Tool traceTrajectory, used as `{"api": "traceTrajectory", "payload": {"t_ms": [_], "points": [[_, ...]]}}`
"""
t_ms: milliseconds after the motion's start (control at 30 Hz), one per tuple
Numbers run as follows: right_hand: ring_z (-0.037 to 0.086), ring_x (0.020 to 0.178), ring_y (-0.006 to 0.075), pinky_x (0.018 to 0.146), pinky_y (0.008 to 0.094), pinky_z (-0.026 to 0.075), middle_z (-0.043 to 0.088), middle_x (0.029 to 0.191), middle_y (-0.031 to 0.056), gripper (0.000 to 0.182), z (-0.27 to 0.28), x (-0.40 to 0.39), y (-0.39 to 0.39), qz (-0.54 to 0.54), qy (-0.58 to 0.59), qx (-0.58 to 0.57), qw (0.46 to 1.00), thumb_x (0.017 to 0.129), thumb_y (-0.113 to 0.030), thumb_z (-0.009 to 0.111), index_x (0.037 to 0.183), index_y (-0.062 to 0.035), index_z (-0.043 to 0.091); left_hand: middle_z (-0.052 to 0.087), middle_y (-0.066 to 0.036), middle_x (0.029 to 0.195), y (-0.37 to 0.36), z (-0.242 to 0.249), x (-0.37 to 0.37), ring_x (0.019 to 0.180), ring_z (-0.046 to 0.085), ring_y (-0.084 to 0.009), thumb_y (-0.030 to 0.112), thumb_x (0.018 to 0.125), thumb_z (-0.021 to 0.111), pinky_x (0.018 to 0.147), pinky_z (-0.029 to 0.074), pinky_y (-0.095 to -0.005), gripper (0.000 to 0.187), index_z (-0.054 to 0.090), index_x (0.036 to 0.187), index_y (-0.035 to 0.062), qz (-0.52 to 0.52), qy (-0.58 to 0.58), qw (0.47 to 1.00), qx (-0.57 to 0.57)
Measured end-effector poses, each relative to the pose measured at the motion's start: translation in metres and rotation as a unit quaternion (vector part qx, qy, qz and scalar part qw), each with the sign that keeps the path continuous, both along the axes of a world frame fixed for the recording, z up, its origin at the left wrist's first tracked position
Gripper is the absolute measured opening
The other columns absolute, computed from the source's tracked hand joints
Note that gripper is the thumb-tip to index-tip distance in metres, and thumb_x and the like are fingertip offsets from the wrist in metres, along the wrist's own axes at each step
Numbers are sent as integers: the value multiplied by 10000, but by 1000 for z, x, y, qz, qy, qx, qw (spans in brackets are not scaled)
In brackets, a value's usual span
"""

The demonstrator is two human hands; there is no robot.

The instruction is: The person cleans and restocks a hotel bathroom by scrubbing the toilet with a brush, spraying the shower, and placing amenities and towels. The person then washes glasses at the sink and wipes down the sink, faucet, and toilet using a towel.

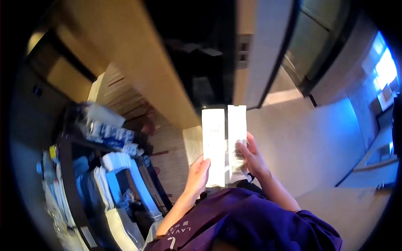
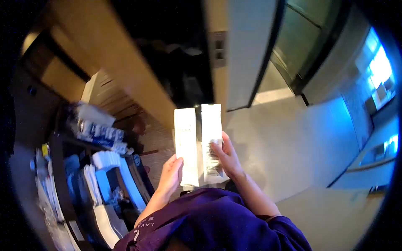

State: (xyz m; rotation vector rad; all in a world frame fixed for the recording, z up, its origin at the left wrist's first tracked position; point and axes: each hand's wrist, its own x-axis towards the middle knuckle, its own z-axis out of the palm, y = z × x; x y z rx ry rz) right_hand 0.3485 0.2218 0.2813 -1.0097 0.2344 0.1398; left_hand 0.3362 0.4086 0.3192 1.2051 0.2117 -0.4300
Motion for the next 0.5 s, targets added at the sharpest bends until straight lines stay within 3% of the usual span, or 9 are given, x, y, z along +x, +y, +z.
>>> {"api": "traceTrajectory", "payload": {"t_ms": [33, 100, 167, 233, 300, 333, 433, 500], "points": [[506, 1027, 134, 874, 273, 413, 530, 1162, 81, 517, -4, -5, -26, -47, 44, -31, 997, 900, -129, 529, 1349, -35, 289, 586, -68, 1098, -30, -7, 12, 969, 544, -116, 106, 931, 433, 855, 419, -245, 315, 491, 1200, -46, -32, 16, 999, -9], [500, 1041, 136, 886, 287, 412, 533, 1160, 80, 524, -21, -15, -84, -108, 22, -43, 993, 895, -133, 538, 1346, -30, 292, 582, -74, 1114, -82, -23, 32, 984, 546, -121, 113, 939, 421, 864, 421, -253, 322, 477, 1212, -47, -89, 46, 995, -9], [520, 966, 98, 837, 255, 426, 542, 1119, 62, 390, -32, -19, -145, -149, 79, -59, 984, 882, -144, 559, 1222, -24, 410, 581, -73, 1112, -129, -39, 48, 986, 545, -119, 125, 946, 410, 862, 424, -257, 324, 474, 1214, -44, -131, 78, 988, 1], [525, 894, 87, 774, 230, 431, 544, 1085, 49, 282, -11, -26, -180, -228, 42, -106, 967, 864, -137, 584, 1110, -39, 488, 586, -71, 1094, -155, -40, 59, 977, 553, -116, 137, 952, 396, 851, 435, -256, 321, 473, 1209, -38, -187, 67, 980, -18], [516, 917, 123, 802, 269, 419, 552, 1063, 60, 233, 0, -22, -219, -268, 33, -243, 932, 830, -101, 612, 1049, -71, 539, 594, -83, 1059, -189, -49, 74, 936, 585, -139, 127, 945, 403, 828, 462, -270, 311, 463, 1214, -16, -197, 142, 964, -104], [488, 994, 196, 876, 328, 391, 521, 1114, 87, 219, -5, -22, -234, -297, -19, -385, 874, 769, -38, 634, 976, -105, 608, 584, -87, 1084, -198, -53, 81, 969, 575, -148, 134, 943, 409, 855, 453, -281, 319, 454, 1223, -11, -219, 161, 955, -117], [449, 1056, 266, 909, 372, 364, 465, 1196, 113, 252, -1, -13, -280, -291, -38, -585, 756, 717, 0, 644, 928, -138, 658, 548, -94, 1158, -249, -74, 103, 1058, 537, -165, 154, 940, 422, 919, 420, -304, 342, 434, 1246, 2, -255, 151, 948, -120], [463, 1046, 279, 858, 359, 403, 458, 1198, 111, 313, 4, -10, -292, -267, -77, -548, 789, 646, 24, 649, 893, -161, 700, 526, -91, 1201, -274, -82, 113, 1104, 509, -169, 175, 940, 427, 945, 400, -312, 359, 424, 1260, 12, -271, 154, 943, -118]]}}
